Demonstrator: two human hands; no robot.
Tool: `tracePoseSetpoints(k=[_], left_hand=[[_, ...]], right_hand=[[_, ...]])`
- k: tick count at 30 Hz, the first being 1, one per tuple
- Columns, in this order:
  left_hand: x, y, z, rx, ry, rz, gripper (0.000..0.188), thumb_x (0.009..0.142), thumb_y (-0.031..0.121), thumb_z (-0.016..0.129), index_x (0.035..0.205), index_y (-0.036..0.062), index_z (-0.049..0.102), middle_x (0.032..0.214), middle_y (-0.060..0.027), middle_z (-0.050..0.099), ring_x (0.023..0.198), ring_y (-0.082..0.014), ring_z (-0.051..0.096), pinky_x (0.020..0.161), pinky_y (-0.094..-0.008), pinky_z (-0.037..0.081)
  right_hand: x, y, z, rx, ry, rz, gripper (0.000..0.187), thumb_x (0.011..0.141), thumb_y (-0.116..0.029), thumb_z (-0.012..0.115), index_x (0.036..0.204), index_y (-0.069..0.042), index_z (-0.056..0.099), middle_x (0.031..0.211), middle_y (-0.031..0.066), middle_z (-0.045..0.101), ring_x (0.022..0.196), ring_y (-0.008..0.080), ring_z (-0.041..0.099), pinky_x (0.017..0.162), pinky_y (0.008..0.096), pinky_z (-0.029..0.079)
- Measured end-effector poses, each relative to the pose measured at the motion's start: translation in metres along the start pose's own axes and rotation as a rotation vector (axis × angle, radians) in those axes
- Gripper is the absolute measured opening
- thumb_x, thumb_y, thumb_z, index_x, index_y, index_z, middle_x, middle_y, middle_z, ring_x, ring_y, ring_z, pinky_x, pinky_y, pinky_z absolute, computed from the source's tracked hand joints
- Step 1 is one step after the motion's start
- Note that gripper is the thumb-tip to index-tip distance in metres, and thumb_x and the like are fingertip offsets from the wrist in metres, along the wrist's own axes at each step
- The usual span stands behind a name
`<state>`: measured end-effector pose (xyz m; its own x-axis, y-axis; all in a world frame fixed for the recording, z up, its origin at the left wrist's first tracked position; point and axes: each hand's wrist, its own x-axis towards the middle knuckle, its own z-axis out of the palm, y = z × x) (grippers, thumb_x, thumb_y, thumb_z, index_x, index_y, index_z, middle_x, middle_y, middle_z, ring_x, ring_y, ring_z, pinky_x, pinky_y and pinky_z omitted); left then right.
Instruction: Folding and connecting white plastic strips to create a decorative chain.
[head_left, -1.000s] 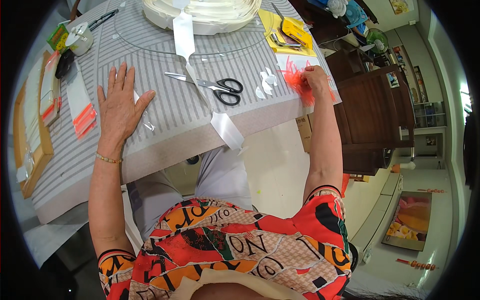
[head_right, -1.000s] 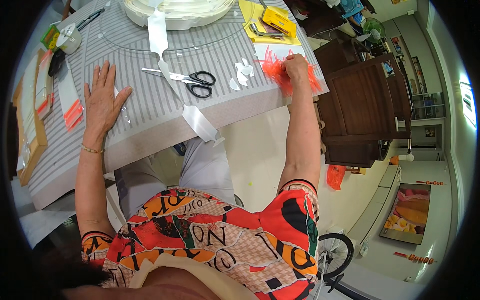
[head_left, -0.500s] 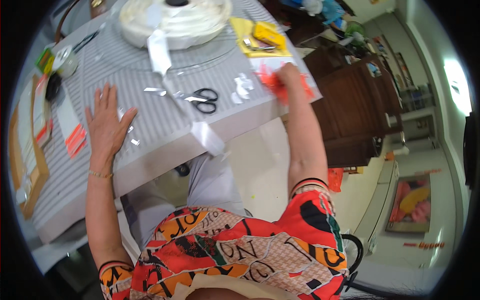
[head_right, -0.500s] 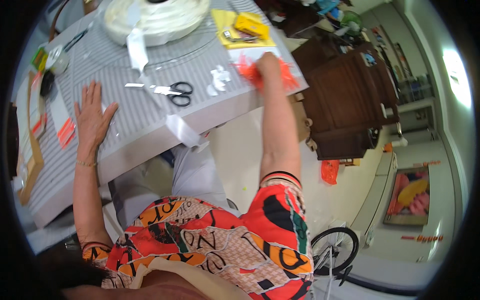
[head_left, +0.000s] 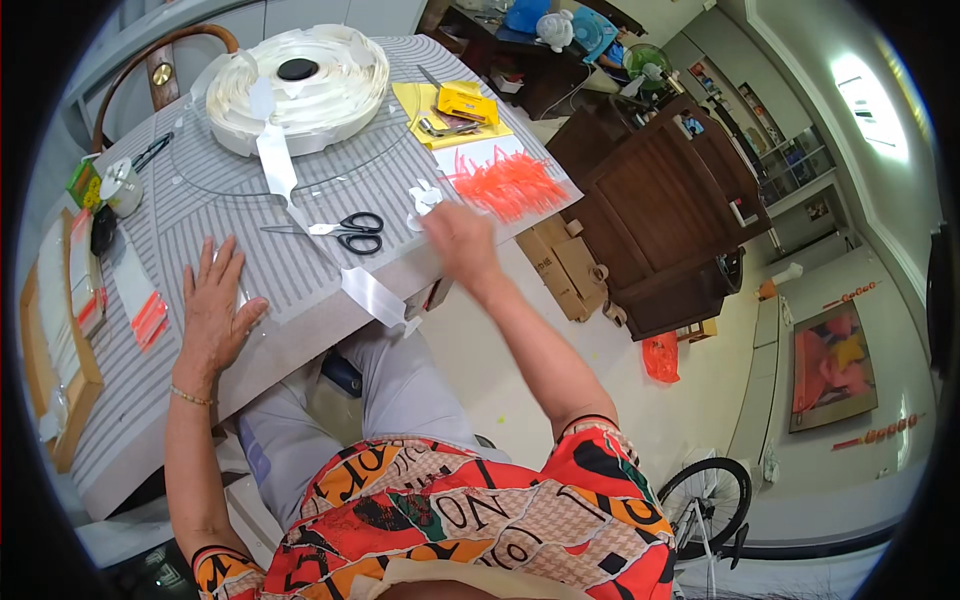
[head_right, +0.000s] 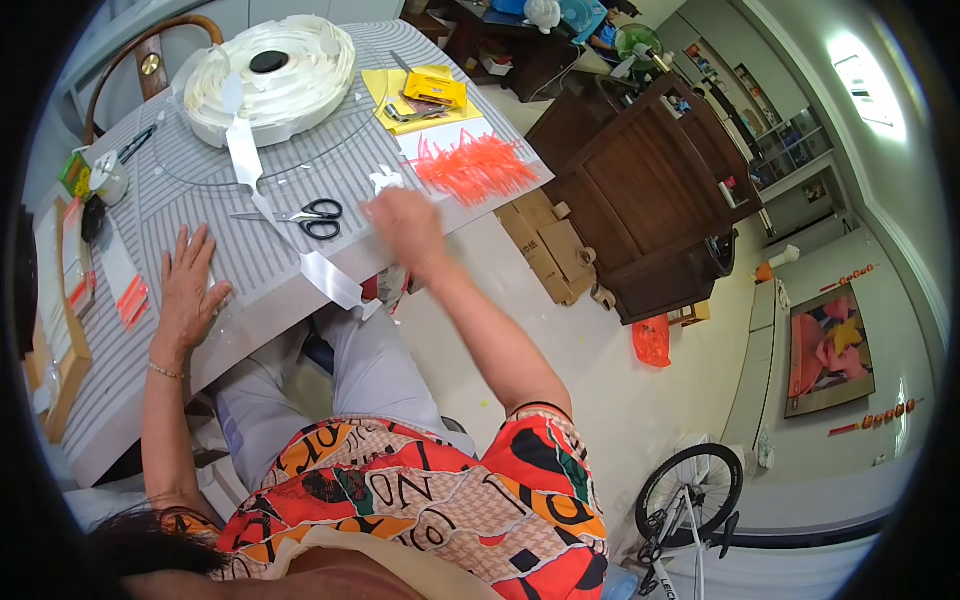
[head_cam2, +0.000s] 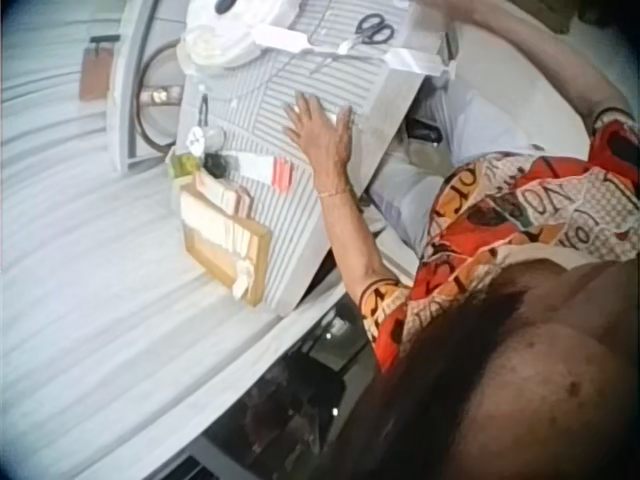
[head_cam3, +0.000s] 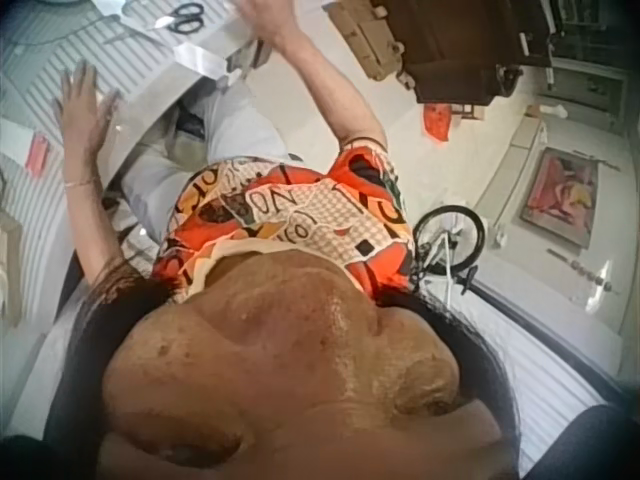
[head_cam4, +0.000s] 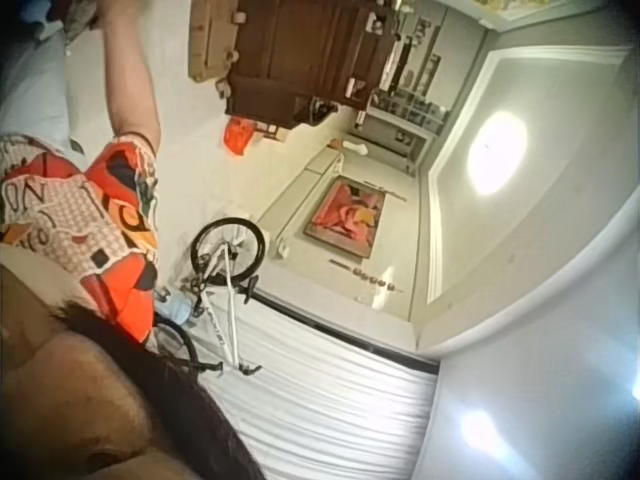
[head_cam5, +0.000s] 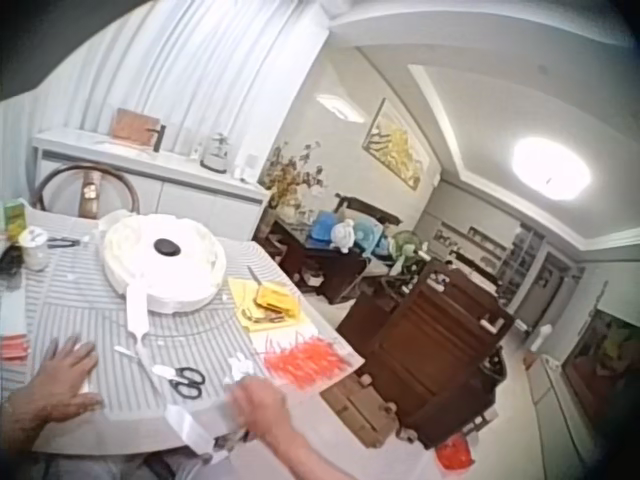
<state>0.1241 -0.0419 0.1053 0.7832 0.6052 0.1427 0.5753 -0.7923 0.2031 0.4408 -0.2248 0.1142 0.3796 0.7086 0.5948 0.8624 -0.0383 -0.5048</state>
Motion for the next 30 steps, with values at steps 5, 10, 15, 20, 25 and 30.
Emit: tracePoseSetpoints(k=[5, 10, 15, 20, 25, 30], left_hand=[[-0.055, -0.035, 0.019, -0.135, 0.213, 0.091, 0.065, 0.09, 0.036, 0.062, 0.146, 0.0093, 0.044, 0.158, -0.0076, 0.036, 0.15, -0.0326, 0.023, 0.119, -0.051, 0.02], [-0.141, -0.089, 0.014, -0.108, 0.434, 0.126, 0.043, 0.081, 0.013, 0.07, 0.123, 0.01, 0.061, 0.139, -0.0042, 0.057, 0.135, -0.0295, 0.047, 0.109, -0.0397, 0.039], [-0.209, -0.113, 0.019, 0.025, 0.465, 0.137, 0.037, 0.075, 0.01, 0.072, 0.111, 0.0116, 0.066, 0.125, -0.001, 0.063, 0.123, -0.024, 0.055, 0.104, -0.0376, 0.043], [-0.207, -0.105, 0.027, 0.021, 0.495, 0.221, 0.024, 0.078, 0.013, 0.067, 0.102, 0.0128, 0.064, 0.114, 0.0008, 0.064, 0.11, -0.019, 0.058, 0.099, -0.0342, 0.044], [-0.206, -0.104, 0.029, -0.012, 0.521, 0.256, 0.019, 0.081, 0.015, 0.065, 0.099, 0.013, 0.063, 0.109, 0.0013, 0.063, 0.107, -0.0179, 0.058, 0.097, -0.0333, 0.044], [-0.208, -0.102, 0.031, -0.015, 0.501, 0.282, 0.016, 0.079, 0.011, 0.069, 0.094, 0.0118, 0.063, 0.107, -0.0013, 0.064, 0.102, -0.02, 0.06, 0.091, -0.0337, 0.047]], right_hand=[[-0.05, -0.115, 0.082, 0.126, -0.343, -0.614, 0.046, 0.084, -0.032, 0.072, 0.123, -0.011, 0.061, 0.124, 0.0058, 0.06, 0.108, 0.0249, 0.057, 0.09, 0.0376, 0.044], [-0.099, -0.141, 0.142, -0.103, -0.576, -0.716, 0.08, 0.087, -0.059, 0.056, 0.151, -0.014, 0.04, 0.157, 0.0035, 0.039, 0.144, 0.0316, 0.034, 0.112, 0.0462, 0.031], [-0.116, -0.179, 0.166, -0.104, -0.684, -0.742, 0.085, 0.084, -0.067, 0.051, 0.151, -0.017, 0.04, 0.158, 0.0009, 0.037, 0.15, 0.029, 0.023, 0.119, 0.047, 0.02], [-0.117, -0.199, 0.181, -0.099, -0.674, -0.759, 0.085, 0.084, -0.07, 0.049, 0.151, -0.018, 0.041, 0.158, -0.0029, 0.038, 0.151, 0.0265, 0.021, 0.12, 0.0472, 0.018], [-0.123, -0.202, 0.194, -0.144, -0.685, -0.765, 0.083, 0.084, -0.07, 0.048, 0.15, -0.021, 0.042, 0.156, -0.0064, 0.04, 0.151, 0.0243, 0.021, 0.121, 0.0471, 0.017], [-0.13, -0.199, 0.199, -0.09, -0.705, -0.743, 0.08, 0.085, -0.07, 0.043, 0.149, -0.022, 0.044, 0.156, -0.0094, 0.04, 0.152, 0.0244, 0.017, 0.12, 0.0511, 0.015]])
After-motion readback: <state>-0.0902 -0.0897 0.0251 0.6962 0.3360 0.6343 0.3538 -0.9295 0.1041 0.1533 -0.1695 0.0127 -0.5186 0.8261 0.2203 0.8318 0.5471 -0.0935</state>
